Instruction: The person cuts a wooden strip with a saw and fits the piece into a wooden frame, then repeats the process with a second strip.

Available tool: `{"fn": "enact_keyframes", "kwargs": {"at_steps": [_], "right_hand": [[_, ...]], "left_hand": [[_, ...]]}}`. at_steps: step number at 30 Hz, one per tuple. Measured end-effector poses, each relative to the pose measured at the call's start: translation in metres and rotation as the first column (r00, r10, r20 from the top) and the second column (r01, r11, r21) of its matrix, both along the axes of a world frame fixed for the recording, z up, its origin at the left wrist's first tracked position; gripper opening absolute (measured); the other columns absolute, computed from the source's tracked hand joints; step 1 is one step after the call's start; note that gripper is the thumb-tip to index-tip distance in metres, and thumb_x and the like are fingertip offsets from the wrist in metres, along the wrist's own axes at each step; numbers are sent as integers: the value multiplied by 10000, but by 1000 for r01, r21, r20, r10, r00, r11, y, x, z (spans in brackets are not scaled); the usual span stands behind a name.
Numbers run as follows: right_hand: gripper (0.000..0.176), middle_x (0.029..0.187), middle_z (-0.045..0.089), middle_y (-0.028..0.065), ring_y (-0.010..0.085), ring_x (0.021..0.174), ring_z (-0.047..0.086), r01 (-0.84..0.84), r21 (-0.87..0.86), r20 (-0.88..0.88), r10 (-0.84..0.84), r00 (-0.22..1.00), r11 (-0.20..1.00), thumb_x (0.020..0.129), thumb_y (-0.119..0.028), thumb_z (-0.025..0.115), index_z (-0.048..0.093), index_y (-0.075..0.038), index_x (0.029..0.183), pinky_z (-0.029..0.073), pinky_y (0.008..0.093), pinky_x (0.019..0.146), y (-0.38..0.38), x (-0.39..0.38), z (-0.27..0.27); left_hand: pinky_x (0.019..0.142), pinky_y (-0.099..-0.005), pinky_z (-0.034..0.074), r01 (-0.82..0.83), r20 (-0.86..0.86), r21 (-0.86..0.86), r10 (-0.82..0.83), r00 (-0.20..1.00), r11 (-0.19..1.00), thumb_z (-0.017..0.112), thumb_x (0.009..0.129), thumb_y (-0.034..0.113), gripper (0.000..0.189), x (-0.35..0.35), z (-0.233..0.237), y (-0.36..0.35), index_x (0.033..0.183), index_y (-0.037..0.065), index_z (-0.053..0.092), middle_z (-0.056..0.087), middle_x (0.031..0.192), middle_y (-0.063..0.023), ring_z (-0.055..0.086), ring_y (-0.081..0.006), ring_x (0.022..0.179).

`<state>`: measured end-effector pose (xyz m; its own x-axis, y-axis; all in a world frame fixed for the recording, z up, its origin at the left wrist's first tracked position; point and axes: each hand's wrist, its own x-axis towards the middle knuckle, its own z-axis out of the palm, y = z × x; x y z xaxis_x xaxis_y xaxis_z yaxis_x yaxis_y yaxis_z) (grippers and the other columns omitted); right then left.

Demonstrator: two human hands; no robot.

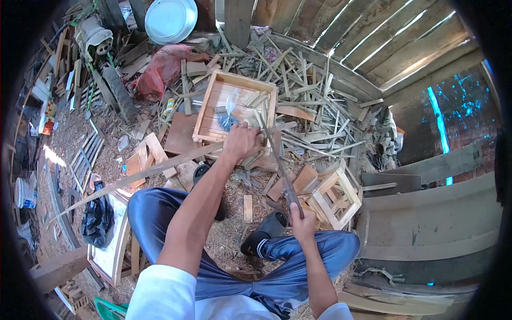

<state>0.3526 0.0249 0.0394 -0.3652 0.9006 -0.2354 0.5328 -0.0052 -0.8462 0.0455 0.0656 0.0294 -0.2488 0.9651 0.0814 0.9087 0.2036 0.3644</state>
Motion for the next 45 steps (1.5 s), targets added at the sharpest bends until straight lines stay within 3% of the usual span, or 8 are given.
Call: {"fn": "enact_keyframes", "kwargs": {"at_steps": [9, 15, 25, 28, 31, 36, 42, 45], "right_hand": [[513, 441, 353, 4, 108, 349, 331, 75, -322, -526, -244, 815, 944, 1007, -304, 459, 413, -72, 551, 345, 286, 384, -14, 6, 67], [537, 507, 531, 145, 301, 509, 586, 95, 285, 99, -128, 987, 954, 955, -383, 504, 575, 39, 629, 433, 431, 514, 56, -27, 32], [432, 840, 655, 281, 451, 859, 642, -193, 350, 274, 97, 957, 917, 939, -341, 476, 657, 50, 953, 503, 500, 784, 50, -42, -134], [381, 1008, 653, 268, 409, 939, 641, -524, -128, 547, 501, 670, 842, 914, -260, 515, 593, 5, 1176, 500, 471, 821, 64, -46, -95], [267, 916, 645, 275, 437, 931, 615, -30, 224, 123, 3, 992, 974, 928, -226, 510, 629, -6, 1023, 488, 471, 834, 78, -60, -50], [207, 1045, 605, 175, 358, 935, 603, 88, 742, -144, 30, 989, 665, 936, -125, 514, 575, -22, 1105, 486, 428, 814, 101, -84, 115], [346, 1146, 562, 108, 258, 1180, 472, -504, 850, 440, 319, 839, 152, 870, -230, 613, 560, -57, 1165, 365, 398, 1009, 118, -106, 124], [301, 1101, 589, 100, 263, 1153, 498, -607, 778, 521, 373, 768, 165, 869, -271, 617, 594, -84, 1104, 373, 410, 989, 129, -113, 101]], "left_hand": [[899, -467, 426, -18, 26, 28, 18, 1000, 999, 502, 917, 311, 297, -3, -21, -14, 1049, 101, 665, 690, 900, -165, 602, -326, 1002], [840, -484, 466, -10, 100, 99, 0, 995, 995, 531, 900, 314, 294, -2, -22, -13, 1011, 77, 665, 674, 838, -200, 614, -360, 940], [808, -491, 493, 72, 351, -138, -19, 936, 988, 511, 926, 418, 403, -17, 47, -19, 1087, 74, 646, 679, 970, -214, 639, -415, 915], [690, -445, 484, 172, 267, -37, -156, 951, 984, 472, 962, 473, 460, -20, 82, -27, 1068, 50, 619, 665, 793, -191, 653, -351, 753], [654, -420, 489, 210, 302, -144, -159, 940, 967, 475, 966, 461, 454, -25, 124, -32, 1058, 43, 625, 660, 760, -158, 662, -288, 709], [611, -407, 498, 171, 347, -129, -117, 931, 977, 489, 963, 435, 434, -25, 132, -33, 1025, 36, 648, 650, 701, -126, 671, -227, 688], [637, -485, 490, 307, 145, 116, -322, 935, 944, 545, 924, 347, 344, -12, 104, -33, 945, 22, 655, 647, 745, -216, 620, -418, 655], [638, -494, 483, 327, 150, 27, -327, 933, 945, 552, 918, 345, 339, -17, 96, -30, 912, 23, 657, 633, 697, -217, 618, -420, 659]]}}
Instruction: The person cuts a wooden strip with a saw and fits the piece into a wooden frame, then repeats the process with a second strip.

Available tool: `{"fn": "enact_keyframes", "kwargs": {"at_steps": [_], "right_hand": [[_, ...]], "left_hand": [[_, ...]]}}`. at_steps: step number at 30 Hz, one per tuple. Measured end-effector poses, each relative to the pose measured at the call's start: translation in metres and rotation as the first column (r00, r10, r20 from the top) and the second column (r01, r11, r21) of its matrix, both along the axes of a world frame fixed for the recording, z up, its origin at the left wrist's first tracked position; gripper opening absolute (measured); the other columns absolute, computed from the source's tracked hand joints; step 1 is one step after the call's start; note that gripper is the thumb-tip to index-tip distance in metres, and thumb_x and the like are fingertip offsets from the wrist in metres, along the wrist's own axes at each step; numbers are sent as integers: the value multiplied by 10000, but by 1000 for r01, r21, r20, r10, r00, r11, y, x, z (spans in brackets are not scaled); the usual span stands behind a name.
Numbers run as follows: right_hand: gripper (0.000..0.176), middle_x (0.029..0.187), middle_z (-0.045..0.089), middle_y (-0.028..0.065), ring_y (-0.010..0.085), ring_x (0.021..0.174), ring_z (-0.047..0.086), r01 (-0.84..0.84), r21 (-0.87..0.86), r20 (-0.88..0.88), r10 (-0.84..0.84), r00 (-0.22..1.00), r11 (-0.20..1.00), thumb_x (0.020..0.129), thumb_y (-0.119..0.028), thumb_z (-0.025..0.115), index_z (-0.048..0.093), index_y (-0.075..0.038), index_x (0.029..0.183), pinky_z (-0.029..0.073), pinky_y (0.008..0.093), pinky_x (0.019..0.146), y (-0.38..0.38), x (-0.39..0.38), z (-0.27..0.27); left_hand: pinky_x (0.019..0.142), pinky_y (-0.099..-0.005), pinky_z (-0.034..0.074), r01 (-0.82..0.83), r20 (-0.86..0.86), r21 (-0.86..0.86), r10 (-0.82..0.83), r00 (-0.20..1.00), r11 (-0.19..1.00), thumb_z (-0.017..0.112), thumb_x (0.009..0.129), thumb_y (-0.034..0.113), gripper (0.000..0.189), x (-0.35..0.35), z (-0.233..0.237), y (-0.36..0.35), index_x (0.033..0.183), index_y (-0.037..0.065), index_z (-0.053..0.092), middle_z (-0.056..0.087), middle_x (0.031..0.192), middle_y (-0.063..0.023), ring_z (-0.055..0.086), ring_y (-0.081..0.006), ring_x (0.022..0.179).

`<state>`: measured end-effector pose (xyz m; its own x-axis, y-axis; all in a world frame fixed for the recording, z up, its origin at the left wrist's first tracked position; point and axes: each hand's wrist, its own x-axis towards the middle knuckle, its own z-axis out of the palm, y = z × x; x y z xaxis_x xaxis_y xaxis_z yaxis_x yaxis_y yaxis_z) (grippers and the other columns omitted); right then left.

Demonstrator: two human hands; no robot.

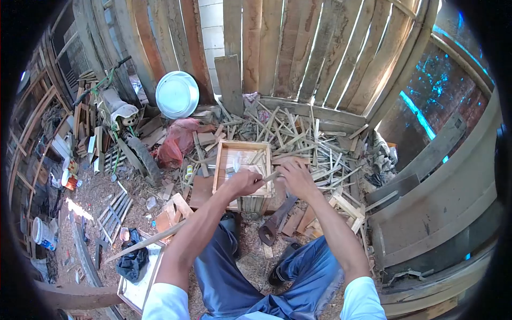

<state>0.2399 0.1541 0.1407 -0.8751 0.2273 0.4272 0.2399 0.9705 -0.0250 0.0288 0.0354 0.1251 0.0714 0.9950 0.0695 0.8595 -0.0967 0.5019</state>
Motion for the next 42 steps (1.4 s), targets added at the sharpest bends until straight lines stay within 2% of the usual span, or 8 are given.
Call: {"fn": "enact_keyframes", "kwargs": {"at_steps": [4, 7, 10, 23, 26, 36, 38, 42], "right_hand": [[278, 1043, 620, 102, 283, 1066, 564, 26, -98, 183, -8, 983, 995, 859, -342, 626, 640, -94, 983, 417, 421, 924, 13, -19, -15], [341, 862, 663, 141, 337, 860, 647, 5, -189, 209, 35, 977, 982, 844, -404, 635, 680, -66, 856, 481, 457, 790, 15, -27, -30], [348, 795, 661, 144, 347, 850, 651, 108, -237, 286, -37, 958, 965, 840, -412, 634, 683, -67, 826, 491, 472, 769, 12, -28, -39], [294, 907, 672, 128, 329, 940, 645, 109, -273, 269, -34, 963, 956, 878, -375, 585, 684, -99, 861, 436, 554, 856, 4, -18, -74], [314, 982, 665, 165, 372, 922, 636, 126, -293, 322, -26, 946, 948, 886, -378, 578, 676, -80, 890, 479, 490, 804, 2, -22, -75], [300, 859, 675, 135, 330, 947, 635, 193, -267, 334, -97, 937, 944, 864, -370, 591, 702, -97, 807, 438, 497, 809, -17, -33, -76], [267, 801, 678, 108, 322, 896, 645, 208, 166, 429, -261, 865, 964, 848, -353, 608, 709, -110, 806, 433, 491, 799, -30, -47, -72], [224, 810, 681, 112, 332, 874, 658, 266, 51, 504, -255, 825, 963, 873, -320, 600, 680, -121, 940, 477, 471, 761, -17, -35, -55]], "left_hand": [[767, -503, 503, 12, -110, -95, -23, 994, 995, 534, 900, 356, 353, 2, -12, 10, 934, 43, 694, 666, 836, -247, 647, -424, 811], [764, -508, 507, -12, -58, -143, 3, 998, 990, 531, 900, 357, 354, 5, -27, 10, 907, 38, 684, 665, 843, -250, 646, -426, 827], [710, -520, 499, -36, -65, -88, 30, 997, 995, 548, 902, 299, 325, 10, -39, 6, 868, 3, 678, 647, 782, -264, 631, -450, 747], [851, -480, 517, -131, -136, -309, 93, 986, 942, 525, 885, 359, 332, 29, -43, 3, 963, 86, 699, 682, 971, -213, 652, -399, 931], [863, -470, 515, -150, -153, -320, 105, 983, 936, 524, 884, 361, 336, 27, -43, 2, 988, 96, 703, 682, 988, -212, 653, -395, 938], [885, -460, 511, -187, -157, -336, 141, 977, 923, 521, 873, 354, 351, 23, -47, -2, 993, 83, 708, 673, 1011, -237, 647, -396, 968], [882, -459, 513, -186, -180, -322, 133, 975, 928, 518, 876, 346, 346, 17, -61, 7, 993, 79, 705, 671, 1014, -239, 647, -395, 969], [862, -456, 521, -198, -166, -330, 150, 975, 923, 519, 886, 339, 336, 20, -71, 16, 985, 74, 701, 673, 1016, -235, 650, -389, 964]]}}
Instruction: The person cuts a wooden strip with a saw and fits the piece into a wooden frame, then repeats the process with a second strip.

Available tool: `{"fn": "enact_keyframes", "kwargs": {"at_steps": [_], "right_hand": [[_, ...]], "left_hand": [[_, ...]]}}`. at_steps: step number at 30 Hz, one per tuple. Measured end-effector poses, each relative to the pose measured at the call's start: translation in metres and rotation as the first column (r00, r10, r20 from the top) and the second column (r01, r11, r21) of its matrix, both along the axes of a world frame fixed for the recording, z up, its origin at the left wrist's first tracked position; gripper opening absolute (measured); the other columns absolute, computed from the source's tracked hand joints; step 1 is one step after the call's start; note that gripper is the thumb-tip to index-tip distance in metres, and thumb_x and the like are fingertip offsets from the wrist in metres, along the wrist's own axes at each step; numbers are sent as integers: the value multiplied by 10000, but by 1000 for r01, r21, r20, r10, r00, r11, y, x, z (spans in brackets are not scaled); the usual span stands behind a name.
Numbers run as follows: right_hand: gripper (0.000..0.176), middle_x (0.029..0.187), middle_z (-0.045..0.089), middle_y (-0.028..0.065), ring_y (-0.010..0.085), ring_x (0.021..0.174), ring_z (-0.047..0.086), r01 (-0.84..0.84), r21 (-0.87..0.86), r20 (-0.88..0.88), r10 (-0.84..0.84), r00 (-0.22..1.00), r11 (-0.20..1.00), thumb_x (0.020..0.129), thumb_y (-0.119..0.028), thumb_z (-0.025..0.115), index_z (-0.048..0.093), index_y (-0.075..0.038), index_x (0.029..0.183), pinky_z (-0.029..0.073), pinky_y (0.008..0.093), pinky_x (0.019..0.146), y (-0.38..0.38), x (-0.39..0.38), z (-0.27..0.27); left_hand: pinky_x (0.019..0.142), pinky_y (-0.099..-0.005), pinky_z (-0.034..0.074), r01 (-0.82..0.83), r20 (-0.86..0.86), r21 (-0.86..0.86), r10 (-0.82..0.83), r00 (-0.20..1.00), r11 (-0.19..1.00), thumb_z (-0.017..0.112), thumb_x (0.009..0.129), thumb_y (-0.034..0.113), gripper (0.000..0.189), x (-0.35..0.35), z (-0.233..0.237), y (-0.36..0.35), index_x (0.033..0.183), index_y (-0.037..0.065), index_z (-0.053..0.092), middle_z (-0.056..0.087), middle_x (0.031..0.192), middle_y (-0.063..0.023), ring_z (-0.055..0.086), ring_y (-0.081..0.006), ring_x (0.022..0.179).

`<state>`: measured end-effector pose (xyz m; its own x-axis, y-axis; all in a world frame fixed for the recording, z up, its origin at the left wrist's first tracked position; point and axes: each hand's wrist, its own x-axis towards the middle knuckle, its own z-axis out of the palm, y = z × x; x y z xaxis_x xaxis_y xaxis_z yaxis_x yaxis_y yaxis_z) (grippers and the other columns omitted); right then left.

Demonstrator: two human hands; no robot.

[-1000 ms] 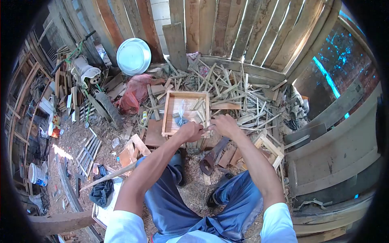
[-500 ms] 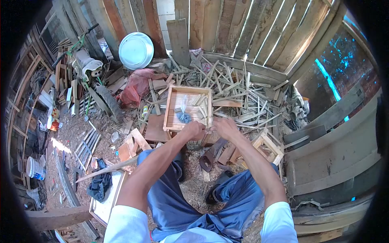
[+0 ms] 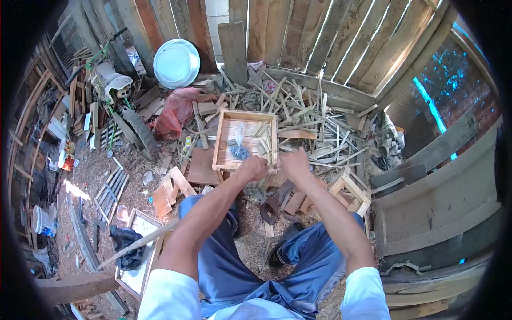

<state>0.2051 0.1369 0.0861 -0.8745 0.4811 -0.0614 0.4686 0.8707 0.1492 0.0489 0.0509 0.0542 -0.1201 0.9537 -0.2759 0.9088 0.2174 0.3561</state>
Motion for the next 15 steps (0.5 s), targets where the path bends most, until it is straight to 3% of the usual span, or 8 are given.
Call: {"fn": "enact_keyframes", "kwargs": {"at_steps": [2, 3, 7, 9, 10, 12, 13, 15], "right_hand": [[179, 858, 699, 129, 330, 888, 662, 25, -256, -177, -72, 982, 966, 871, -234, 589, 700, -101, 915, 485, 469, 753, 15, 9, 4], [209, 912, 689, 180, 354, 930, 651, 56, -352, -135, -110, 985, 934, 913, -190, 533, 668, -67, 1014, 510, 457, 746, 21, 12, 7], [215, 951, 689, 186, 328, 916, 660, 46, -556, -162, -162, 973, 830, 933, -131, 512, 641, -51, 1085, 508, 417, 792, 38, 24, -5], [250, 990, 692, 152, 249, 903, 653, -26, -862, -212, -313, 926, 507, 921, -66, 532, 616, -43, 1156, 492, 361, 828, 45, 26, -8], [250, 990, 692, 152, 249, 903, 653, -21, -860, -213, -320, 923, 509, 921, -66, 532, 616, -43, 1156, 492, 361, 828, 48, 28, -10], [280, 995, 689, 104, 172, 900, 618, -97, -940, -219, -363, 906, 326, 886, -13, 582, 616, -22, 1164, 471, 314, 841, 54, 30, -12], [280, 995, 689, 104, 172, 900, 618, -94, -936, -223, -367, 903, 339, 886, -13, 582, 616, -22, 1164, 471, 314, 841, 56, 30, -13], [210, 909, 638, 23, 117, 834, 546, -156, -901, -303, -329, 894, 406, 885, 9, 566, 623, 9, 1087, 449, 282, 779, 55, 34, -13]], "left_hand": [[850, -456, 525, -33, -12, 22, 33, 999, 999, 523, 888, 344, 338, -13, -2, 0, 984, 72, 700, 676, 1009, -231, 652, -385, 960], [837, -455, 529, -62, -7, 44, 62, 998, 997, 527, 890, 349, 340, -16, 1, -1, 982, 71, 699, 678, 1002, -228, 655, -381, 956], [816, -492, 512, -93, -87, 68, 99, 991, 993, 537, 892, 343, 334, -22, 2, 0, 938, 58, 704, 685, 952, -210, 655, -403, 895], [815, -483, 515, -49, -154, 50, 56, 986, 998, 543, 880, 331, 329, -23, 6, 3, 942, 52, 705, 688, 953, -203, 663, -382, 891], [815, -483, 515, -40, -154, 53, 48, 987, 998, 543, 880, 331, 329, -22, 10, 4, 942, 52, 705, 688, 953, -203, 663, -382, 891], [817, -474, 514, -70, -43, 84, 73, 996, 994, 537, 879, 256, 289, -19, 21, 7, 966, 29, 693, 690, 948, -198, 663, -380, 887], [817, -474, 514, -62, -41, 97, 67, 997, 993, 537, 879, 256, 289, -19, 23, 13, 966, 29, 693, 690, 948, -198, 663, -380, 887], [748, -421, 532, -90, 275, 498, -59, 960, 863, 538, 857, 148, 232, -10, 29, 29, 980, 15, 683, 696, 887, -199, 687, -331, 851]]}}
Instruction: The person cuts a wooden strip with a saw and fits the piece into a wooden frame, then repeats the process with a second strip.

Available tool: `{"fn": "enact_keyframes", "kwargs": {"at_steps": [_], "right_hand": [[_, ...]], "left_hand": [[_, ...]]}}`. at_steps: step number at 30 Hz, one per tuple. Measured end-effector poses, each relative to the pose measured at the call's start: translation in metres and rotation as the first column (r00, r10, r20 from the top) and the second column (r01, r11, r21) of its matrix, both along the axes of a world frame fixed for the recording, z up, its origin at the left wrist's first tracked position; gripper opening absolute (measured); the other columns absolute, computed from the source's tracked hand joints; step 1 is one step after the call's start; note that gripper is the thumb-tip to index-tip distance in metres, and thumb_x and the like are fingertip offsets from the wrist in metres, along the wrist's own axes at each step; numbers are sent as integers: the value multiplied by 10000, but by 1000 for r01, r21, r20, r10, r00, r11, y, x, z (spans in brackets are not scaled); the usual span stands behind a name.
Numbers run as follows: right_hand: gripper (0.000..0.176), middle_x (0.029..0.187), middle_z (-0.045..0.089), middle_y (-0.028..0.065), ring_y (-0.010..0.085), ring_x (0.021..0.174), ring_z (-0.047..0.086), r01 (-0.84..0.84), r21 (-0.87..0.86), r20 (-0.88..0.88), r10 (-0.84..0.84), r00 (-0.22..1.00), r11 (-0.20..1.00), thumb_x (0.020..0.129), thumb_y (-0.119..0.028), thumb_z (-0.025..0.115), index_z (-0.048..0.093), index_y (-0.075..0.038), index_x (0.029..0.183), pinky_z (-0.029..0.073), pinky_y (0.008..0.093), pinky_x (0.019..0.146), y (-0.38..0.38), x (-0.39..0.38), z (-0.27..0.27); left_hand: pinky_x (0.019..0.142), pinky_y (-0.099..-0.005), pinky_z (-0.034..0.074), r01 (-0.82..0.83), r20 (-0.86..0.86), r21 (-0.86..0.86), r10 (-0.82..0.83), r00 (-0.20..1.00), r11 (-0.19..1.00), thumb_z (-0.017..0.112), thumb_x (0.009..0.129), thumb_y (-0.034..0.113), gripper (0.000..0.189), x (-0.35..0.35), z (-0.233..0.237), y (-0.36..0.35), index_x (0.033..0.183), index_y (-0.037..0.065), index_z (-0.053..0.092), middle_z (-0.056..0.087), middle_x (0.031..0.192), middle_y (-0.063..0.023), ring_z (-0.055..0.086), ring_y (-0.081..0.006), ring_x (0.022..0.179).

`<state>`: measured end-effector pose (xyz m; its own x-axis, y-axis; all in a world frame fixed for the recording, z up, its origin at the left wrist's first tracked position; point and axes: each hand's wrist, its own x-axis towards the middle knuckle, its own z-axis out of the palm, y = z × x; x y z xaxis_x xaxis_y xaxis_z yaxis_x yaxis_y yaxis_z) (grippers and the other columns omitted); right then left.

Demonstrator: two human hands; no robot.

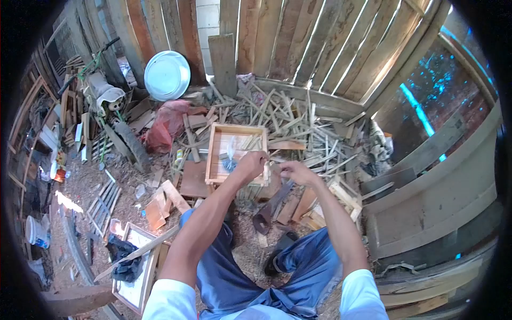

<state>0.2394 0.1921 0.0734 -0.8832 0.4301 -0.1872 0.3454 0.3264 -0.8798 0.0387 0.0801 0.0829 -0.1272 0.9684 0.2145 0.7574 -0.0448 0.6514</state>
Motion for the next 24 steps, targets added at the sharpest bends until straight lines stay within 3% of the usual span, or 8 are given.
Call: {"fn": "enact_keyframes", "kwargs": {"at_steps": [1, 3, 5, 7, 11, 18, 21, 24], "right_hand": [[210, 909, 638, 23, 117, 834, 546, 9, 26, 11, -9, 1000, 1000, 885, 9, 566, 623, 9, 1087, 449, 282, 779, -1, 3, 3], [185, 881, 627, 16, 109, 824, 532, 87, -24, -30, -87, 996, 996, 872, 10, 574, 634, 12, 1047, 446, 275, 782, 0, 7, 12], [271, 975, 686, 60, 143, 885, 618, 102, -20, -51, -103, 993, 995, 854, 14, 605, 641, 9, 1123, 481, 297, 796, 4, 16, 21], [262, 947, 686, 67, 128, 849, 619, 197, -209, -119, -225, 967, 958, 876, -17, 606, 627, 15, 1135, 481, 276, 732, -4, 28, 41], [257, 933, 677, 19, 106, 789, 619, 432, -312, -116, -485, 867, 846, 910, -87, 622, 617, -7, 1155, 494, 269, 606, -33, 66, 73], [243, 961, 694, 40, 109, 814, 633, 616, -92, 12, -617, 787, 783, 888, -109, 668, 659, -25, 1115, 529, 278, 638, -50, 152, 99], [294, 928, 689, 48, 120, 814, 634, 747, -116, 63, -745, 664, 655, 872, -130, 692, 645, -21, 1141, 542, 293, 643, -60, 187, 83], [317, 911, 671, 71, 138, 694, 634, 811, -316, -53, -862, 504, 493, 862, -118, 690, 629, 6, 1147, 535, 278, 556, -64, 235, 16]], "left_hand": [[748, -421, 532, 9, 11, 26, -9, 1000, 1000, 538, 857, 148, 232, 12, 17, 2, 980, 15, 683, 696, 887, -199, 687, -331, 851], [723, -371, 530, -50, 386, 131, -5, 922, 990, 526, 865, 70, 212, 36, 55, 1, 1012, -7, 657, 693, 833, -173, 692, -284, 805], [709, -336, 525, -43, 345, 149, -12, 938, 988, 550, 865, 44, 215, 50, 71, 2, 1048, -7, 651, 692, 815, -150, 689, -240, 782], [766, -339, 535, -63, 548, 241, -82, 833, 969, 595, 881, 83, 226, 60, 72, 9, 1074, -9, 667, 707, 933, -156, 690, -213, 835], [663, -289, 563, 36, 582, 146, -115, 805, 989, 657, 852, 21, 248, 85, 54, 37, 1098, -6, 656, 698, 939, -110, 687, -174, 798], [630, -269, 553, 202, 693, 117, -225, 684, 972, 669, 851, 30, 216, 163, 62, 49, 1056, -36, 650, 676, 899, -114, 685, -153, 766], [633, -268, 542, 276, 734, 111, -266, 625, 955, 645, 866, 41, 205, 192, 58, 52, 1061, -22, 651, 665, 923, -95, 673, -143, 745], [691, -283, 534, 404, 589, 76, -368, 720, 912, 614, 900, 109, 212, 215, 20, 60, 1073, -11, 644, 667, 943, -99, 654, -142, 744]]}}
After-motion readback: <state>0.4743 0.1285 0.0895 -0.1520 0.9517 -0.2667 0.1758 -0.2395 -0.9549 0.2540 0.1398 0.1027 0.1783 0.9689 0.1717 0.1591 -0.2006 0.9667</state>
